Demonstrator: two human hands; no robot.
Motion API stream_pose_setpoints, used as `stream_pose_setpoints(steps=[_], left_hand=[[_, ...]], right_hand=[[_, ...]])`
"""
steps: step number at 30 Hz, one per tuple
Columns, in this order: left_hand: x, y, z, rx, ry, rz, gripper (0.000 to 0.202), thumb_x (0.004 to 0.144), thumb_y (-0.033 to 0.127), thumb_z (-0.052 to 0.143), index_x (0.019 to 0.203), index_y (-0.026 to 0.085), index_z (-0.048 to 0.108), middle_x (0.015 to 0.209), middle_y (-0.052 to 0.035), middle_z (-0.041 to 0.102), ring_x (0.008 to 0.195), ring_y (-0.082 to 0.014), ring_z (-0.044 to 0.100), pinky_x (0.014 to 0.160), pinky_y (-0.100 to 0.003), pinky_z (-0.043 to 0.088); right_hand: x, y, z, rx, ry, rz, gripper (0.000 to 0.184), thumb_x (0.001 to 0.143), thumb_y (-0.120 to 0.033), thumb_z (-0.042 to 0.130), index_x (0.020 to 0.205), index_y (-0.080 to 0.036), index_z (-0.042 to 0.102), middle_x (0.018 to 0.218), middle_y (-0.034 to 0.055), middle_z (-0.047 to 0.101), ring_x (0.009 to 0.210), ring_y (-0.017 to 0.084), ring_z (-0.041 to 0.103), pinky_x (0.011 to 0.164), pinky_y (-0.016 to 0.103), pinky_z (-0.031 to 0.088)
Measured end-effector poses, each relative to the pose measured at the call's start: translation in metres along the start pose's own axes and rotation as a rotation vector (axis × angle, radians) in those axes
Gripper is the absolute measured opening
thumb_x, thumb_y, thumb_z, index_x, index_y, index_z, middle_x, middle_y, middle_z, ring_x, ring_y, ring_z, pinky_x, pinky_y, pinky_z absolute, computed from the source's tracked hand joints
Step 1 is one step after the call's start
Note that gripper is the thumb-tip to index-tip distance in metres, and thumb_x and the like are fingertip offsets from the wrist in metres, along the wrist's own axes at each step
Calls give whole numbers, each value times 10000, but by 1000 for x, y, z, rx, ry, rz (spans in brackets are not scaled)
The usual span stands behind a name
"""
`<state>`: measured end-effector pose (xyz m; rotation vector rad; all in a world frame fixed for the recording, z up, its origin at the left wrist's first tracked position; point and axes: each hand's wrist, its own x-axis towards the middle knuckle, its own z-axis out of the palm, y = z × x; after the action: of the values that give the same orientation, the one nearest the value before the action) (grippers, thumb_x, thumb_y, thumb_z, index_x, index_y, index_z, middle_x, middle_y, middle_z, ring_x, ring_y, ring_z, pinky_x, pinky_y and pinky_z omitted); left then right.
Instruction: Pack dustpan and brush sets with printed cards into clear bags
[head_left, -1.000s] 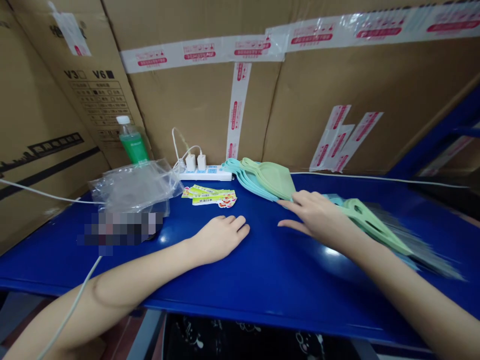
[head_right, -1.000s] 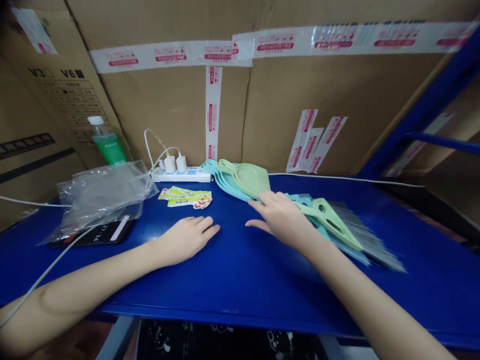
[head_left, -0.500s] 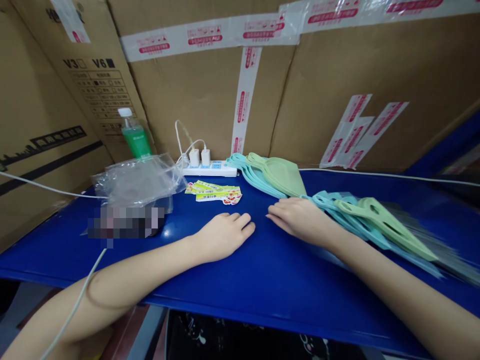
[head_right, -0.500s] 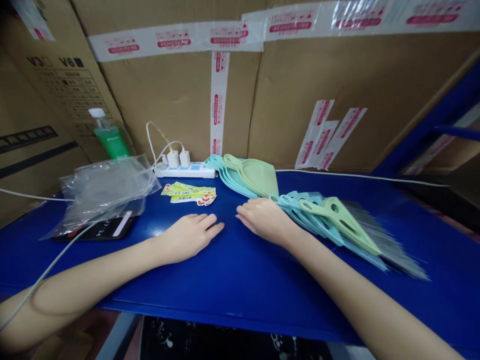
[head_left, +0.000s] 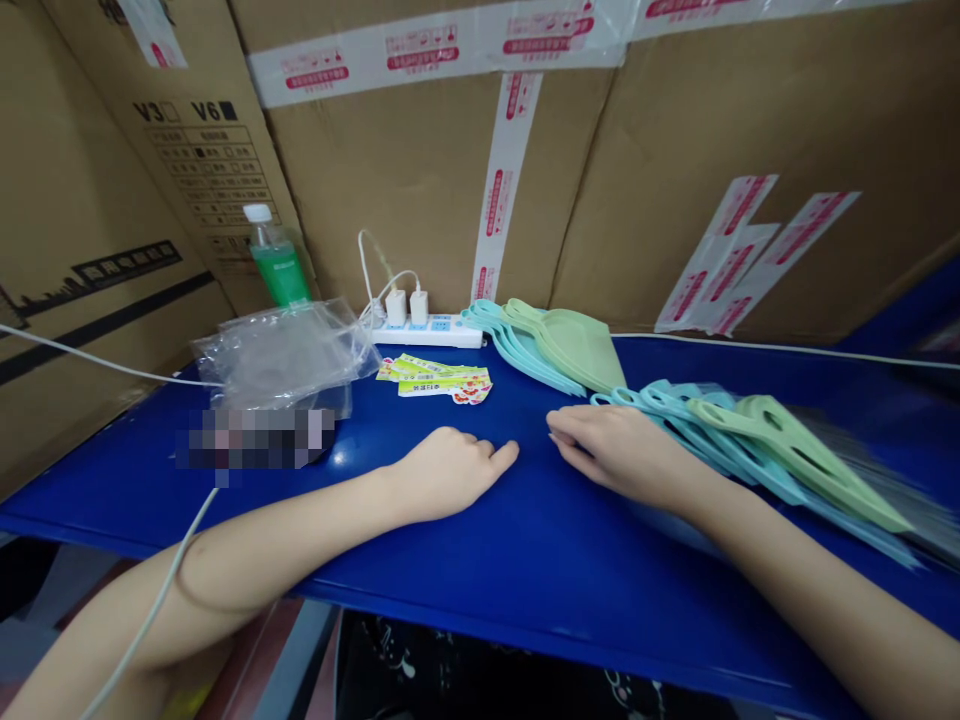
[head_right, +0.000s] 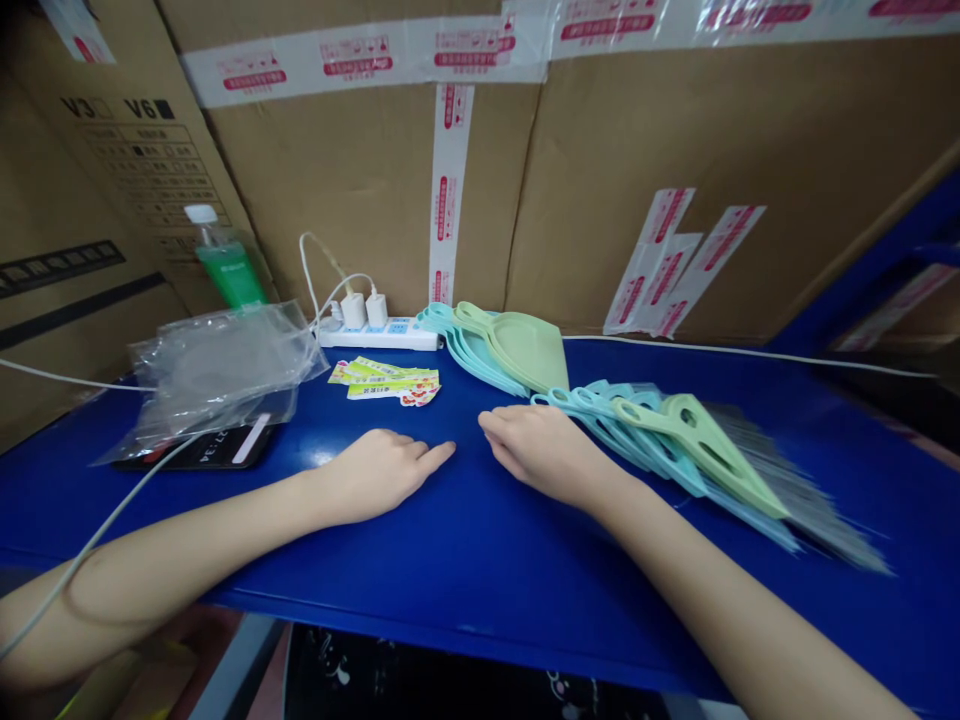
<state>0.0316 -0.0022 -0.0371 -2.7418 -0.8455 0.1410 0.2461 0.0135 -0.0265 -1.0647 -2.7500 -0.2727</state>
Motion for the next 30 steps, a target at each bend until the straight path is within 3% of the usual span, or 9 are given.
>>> stream_pose_setpoints(steps=[12, 18, 21, 30], left_hand=[[1, 0, -3, 29, 14, -34, 41, 901, 147, 492, 888, 141, 531, 688, -32, 657, 602, -201, 654, 492, -287, 431], [-2, 2, 3, 1, 183, 71, 325, 943, 303, 455, 663, 165, 544, 550, -18, 630, 534, -181, 634, 490, -273, 396], [-3, 3, 5, -15, 257, 120, 364, 932, 325, 475, 607, 172, 540, 498, -1, 609, 502, -172, 617, 487, -276, 378], [-4, 1, 0, -6, 238, 154, 322, 918, 322, 510, 631, 184, 557, 514, 20, 613, 503, -162, 606, 490, -288, 368]], right_hand=[[0, 2, 0, -38, -67, 50, 242, 939, -234, 407, 706, -215, 467, 668, 16, 633, 594, 181, 613, 527, 258, 336], [1, 5, -1, -80, -104, 70, 311, 950, -258, 432, 657, -199, 520, 663, 22, 654, 633, 187, 639, 546, 261, 347], [1, 6, -1, -80, -111, 85, 311, 942, -261, 462, 649, -193, 539, 672, 27, 661, 650, 190, 643, 553, 260, 352], [0, 10, -3, -12, -169, 175, 222, 911, -215, 513, 692, -188, 542, 748, 44, 677, 697, 197, 639, 578, 261, 353]])
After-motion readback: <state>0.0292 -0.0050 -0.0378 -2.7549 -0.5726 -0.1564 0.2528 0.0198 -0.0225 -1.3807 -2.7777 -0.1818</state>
